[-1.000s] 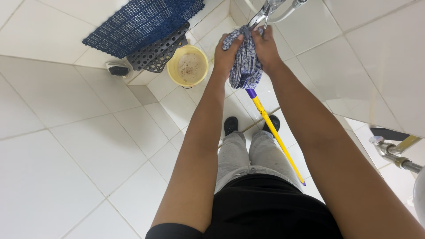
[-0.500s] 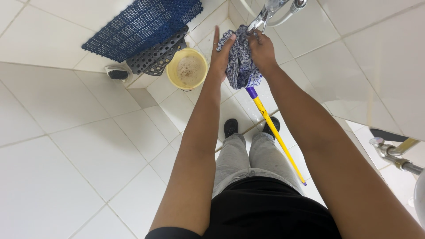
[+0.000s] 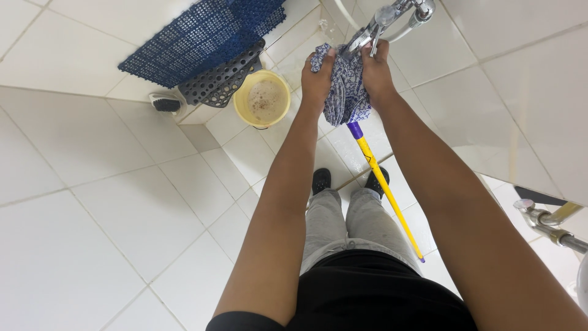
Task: The recorder rinses a mop in the bathroom sink and then mops the tiled floor of the bathroom.
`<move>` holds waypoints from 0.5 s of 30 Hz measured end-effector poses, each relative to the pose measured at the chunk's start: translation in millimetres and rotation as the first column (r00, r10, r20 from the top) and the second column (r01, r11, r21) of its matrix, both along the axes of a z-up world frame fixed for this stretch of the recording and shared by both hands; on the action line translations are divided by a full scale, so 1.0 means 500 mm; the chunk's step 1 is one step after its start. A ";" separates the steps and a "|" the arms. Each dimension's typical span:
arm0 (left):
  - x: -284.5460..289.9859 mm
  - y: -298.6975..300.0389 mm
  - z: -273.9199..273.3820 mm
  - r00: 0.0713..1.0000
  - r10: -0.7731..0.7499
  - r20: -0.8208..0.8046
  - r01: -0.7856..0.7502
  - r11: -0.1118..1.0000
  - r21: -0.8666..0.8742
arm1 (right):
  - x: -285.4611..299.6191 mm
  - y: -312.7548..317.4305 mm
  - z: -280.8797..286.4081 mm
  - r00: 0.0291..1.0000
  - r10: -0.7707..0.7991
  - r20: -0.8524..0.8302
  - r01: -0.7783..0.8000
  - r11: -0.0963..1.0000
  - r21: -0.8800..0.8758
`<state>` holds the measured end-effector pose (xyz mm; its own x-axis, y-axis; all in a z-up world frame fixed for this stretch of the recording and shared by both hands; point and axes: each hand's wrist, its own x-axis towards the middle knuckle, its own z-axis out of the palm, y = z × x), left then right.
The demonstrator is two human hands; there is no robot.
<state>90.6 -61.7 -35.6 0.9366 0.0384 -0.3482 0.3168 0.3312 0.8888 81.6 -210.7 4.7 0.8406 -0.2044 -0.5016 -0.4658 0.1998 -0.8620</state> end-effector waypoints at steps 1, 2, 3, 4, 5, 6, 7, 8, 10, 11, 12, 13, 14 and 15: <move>0.003 -0.003 0.014 0.999 0.042 -0.027 -0.038 0.990 0.138 | -0.008 -0.004 0.005 0.995 0.038 0.092 -0.044 0.997 0.070; 0.007 -0.010 0.029 0.995 0.088 -0.047 -0.072 0.960 0.272 | -0.014 -0.011 0.010 0.980 0.070 0.185 -0.096 0.987 0.133; 0.016 -0.010 0.011 0.995 0.088 -0.046 -0.072 0.961 0.268 | -0.022 -0.015 0.027 0.980 0.071 0.186 -0.096 0.987 0.128; 0.028 -0.011 -0.005 0.987 0.108 -0.117 -0.064 0.941 0.331 | -0.027 -0.020 0.046 0.961 0.213 0.176 -0.223 0.974 0.040; 0.039 -0.012 -0.021 0.974 0.134 -0.185 -0.051 0.918 0.393 | -0.033 -0.025 0.064 0.924 0.349 0.154 -0.346 0.937 -0.047; 0.044 -0.010 -0.008 0.974 0.135 -0.185 -0.053 0.919 0.391 | -0.034 -0.023 0.069 0.924 0.351 0.154 -0.348 0.936 -0.050; 0.050 -0.008 0.006 0.969 0.057 -0.241 0.019 0.953 0.303 | -0.035 -0.023 0.073 0.918 0.383 0.103 -0.378 0.923 -0.066; 0.057 -0.005 0.020 0.958 -0.026 -0.285 0.090 0.973 0.212 | -0.035 -0.021 0.077 0.910 0.412 0.053 -0.407 0.910 -0.079; 0.051 -0.006 0.040 0.965 -0.044 -0.260 0.097 0.976 0.197 | -0.035 -0.024 0.048 0.920 0.368 0.137 -0.360 0.929 -0.078; 0.047 -0.006 0.050 0.969 -0.062 -0.238 0.107 0.978 0.182 | -0.036 -0.025 0.033 0.922 0.320 0.218 -0.312 0.947 -0.072; 0.045 -0.005 0.047 0.970 -0.063 -0.235 0.108 0.977 0.183 | -0.035 -0.023 0.033 0.922 0.319 0.221 -0.310 0.948 -0.072; 0.042 -0.003 0.045 0.974 -0.125 -0.188 0.149 0.982 0.120 | -0.034 -0.021 0.033 0.957 0.251 0.146 -0.232 0.963 -0.139; 0.037 -0.002 0.042 0.973 -0.184 -0.137 0.194 0.979 0.058 | -0.035 -0.019 0.033 0.982 0.173 0.074 -0.155 0.965 -0.210; 0.034 0.007 0.033 0.973 -0.187 -0.136 0.197 0.979 0.058 | -0.035 -0.018 0.035 0.983 0.170 0.074 -0.151 0.966 -0.211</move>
<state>107.4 -58.4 -19.0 0.8762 -0.1091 -0.4695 0.4820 0.1911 0.8551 64.0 -219.6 22.3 0.9109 -0.1525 -0.3833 -0.3951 -0.0554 -0.9170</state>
